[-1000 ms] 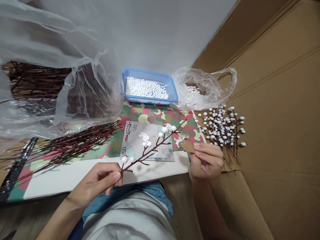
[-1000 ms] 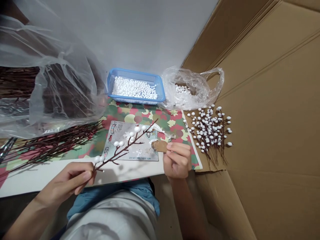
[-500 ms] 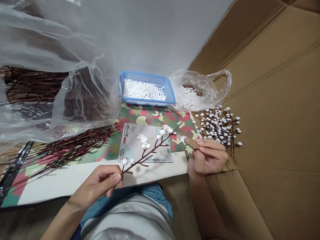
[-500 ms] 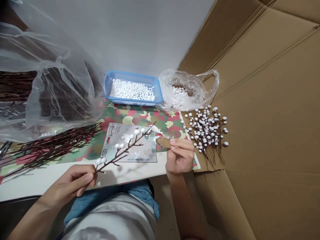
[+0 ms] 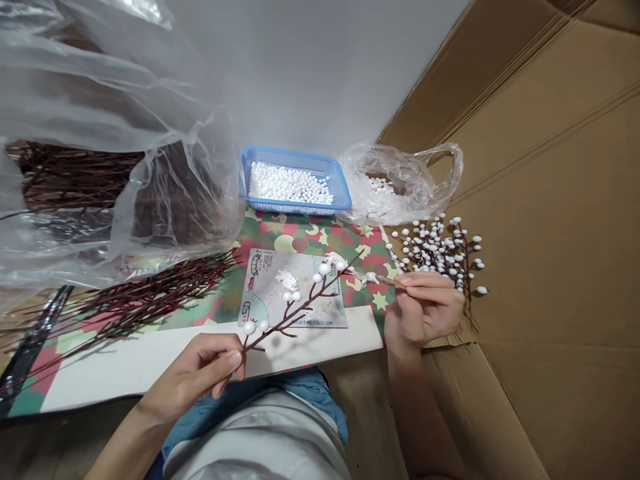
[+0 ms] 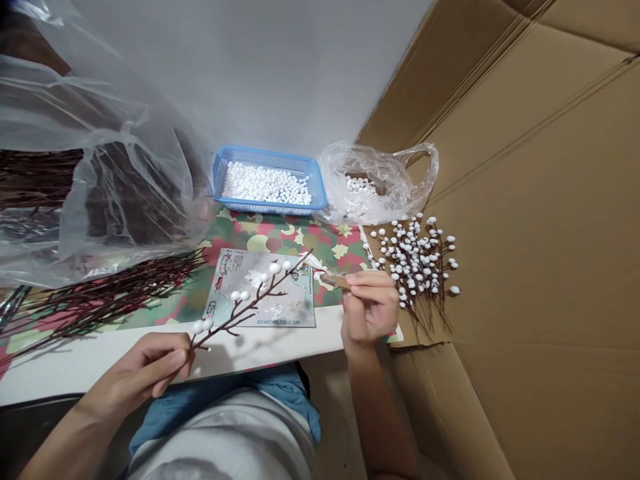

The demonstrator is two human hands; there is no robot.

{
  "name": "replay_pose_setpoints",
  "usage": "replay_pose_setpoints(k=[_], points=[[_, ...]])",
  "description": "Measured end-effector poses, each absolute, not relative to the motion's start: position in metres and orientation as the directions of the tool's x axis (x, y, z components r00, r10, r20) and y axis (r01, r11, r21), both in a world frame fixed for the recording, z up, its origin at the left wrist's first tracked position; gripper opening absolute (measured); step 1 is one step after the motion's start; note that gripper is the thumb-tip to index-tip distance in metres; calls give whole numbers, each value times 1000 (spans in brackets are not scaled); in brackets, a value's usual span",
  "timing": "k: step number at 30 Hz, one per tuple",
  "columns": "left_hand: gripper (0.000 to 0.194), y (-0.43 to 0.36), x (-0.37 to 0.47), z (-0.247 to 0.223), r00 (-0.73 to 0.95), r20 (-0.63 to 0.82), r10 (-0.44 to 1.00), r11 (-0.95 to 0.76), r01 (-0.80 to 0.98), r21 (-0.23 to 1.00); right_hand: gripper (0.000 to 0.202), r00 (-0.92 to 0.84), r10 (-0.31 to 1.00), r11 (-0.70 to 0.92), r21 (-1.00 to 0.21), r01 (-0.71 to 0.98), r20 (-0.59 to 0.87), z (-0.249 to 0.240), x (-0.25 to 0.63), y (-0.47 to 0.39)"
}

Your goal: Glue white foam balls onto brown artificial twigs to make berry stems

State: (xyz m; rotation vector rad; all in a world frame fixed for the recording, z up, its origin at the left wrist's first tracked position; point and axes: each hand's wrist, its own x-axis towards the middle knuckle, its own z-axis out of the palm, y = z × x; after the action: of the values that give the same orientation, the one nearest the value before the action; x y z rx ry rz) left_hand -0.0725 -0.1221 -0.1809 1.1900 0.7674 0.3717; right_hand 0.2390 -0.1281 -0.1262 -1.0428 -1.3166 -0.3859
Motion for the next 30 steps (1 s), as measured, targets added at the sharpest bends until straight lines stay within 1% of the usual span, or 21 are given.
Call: replay_pose_setpoints(k=[2, 7, 11, 12, 13, 15, 17, 18, 20, 22, 23, 24, 26, 27, 28, 29, 30], points=[[45, -122, -72, -182, 698, -342, 629, 351, 137, 926, 22, 299, 293, 545, -416, 728, 908, -121, 233, -129], [46, -123, -71, -179, 701, -320, 637, 345, 112, 932, 21, 245, 424, 528, -457, 716, 872, -126, 233, -129], [47, -125, -72, -178, 690, -328, 645, 371, 93, 924, 18, 293, 440, 514, -506, 693, 849, -136, 249, -131], [48, -125, -71, -178, 676, -344, 651, 391, 89, 916, 18, 306, 464, 502, -531, 682, 831, -136, 252, -132], [48, -125, -70, -177, 658, -362, 660, 415, 82, 906, 16, 312, 515, 476, -569, 671, 798, -137, 255, -134], [48, -125, -65, -173, 614, -389, 687, 457, 51, 888, 11, 274, 698, 377, -664, 646, 662, -138, 257, -135], [46, -123, -58, -168, 544, -376, 750, 450, -2, 893, 7, 172, 887, 240, -745, 622, 429, -143, 259, -135], [45, -122, -53, -164, 498, -352, 792, 422, -30, 906, 6, 113, 946, 173, -769, 616, 304, -148, 259, -134], [42, -117, -43, -159, 400, -281, 872, 341, -86, 936, 7, 3, 995, 74, -771, 632, 98, -158, 260, -130], [41, -112, -33, -156, 337, -225, 914, 283, -135, 950, 9, -81, 997, 45, -744, 666, -13, -167, 260, -126], [41, -110, -28, -156, 318, -206, 925, 266, -159, 951, 10, -106, 994, 53, -724, 688, -29, -169, 260, -124], [41, -108, -24, -156, 299, -195, 934, 254, -175, 951, 10, -107, 994, 68, -695, 716, -13, -170, 258, -122], [40, -103, -14, -157, 269, -164, 949, 220, -193, 956, 9, -38, 995, 86, -638, 766, 88, -166, 251, -122], [39, -100, -9, -156, 256, -142, 956, 195, -195, 961, 9, 8, 991, 77, -629, 774, 132, -162, 244, -122], [37, -98, -4, -155, 247, -113, 963, 163, -192, 968, 11, 32, 989, 70, -647, 759, 146, -157, 235, -123], [37, -95, 2, -153, 240, -79, 968, 125, -184, 975, 14, 20, 992, 70, -693, 718, 121, -152, 225, -125], [37, -92, 7, -150, 233, -41, 972, 83, -173, 981, 18, -36, 998, 69, -760, 647, 60, -147, 213, -126]])
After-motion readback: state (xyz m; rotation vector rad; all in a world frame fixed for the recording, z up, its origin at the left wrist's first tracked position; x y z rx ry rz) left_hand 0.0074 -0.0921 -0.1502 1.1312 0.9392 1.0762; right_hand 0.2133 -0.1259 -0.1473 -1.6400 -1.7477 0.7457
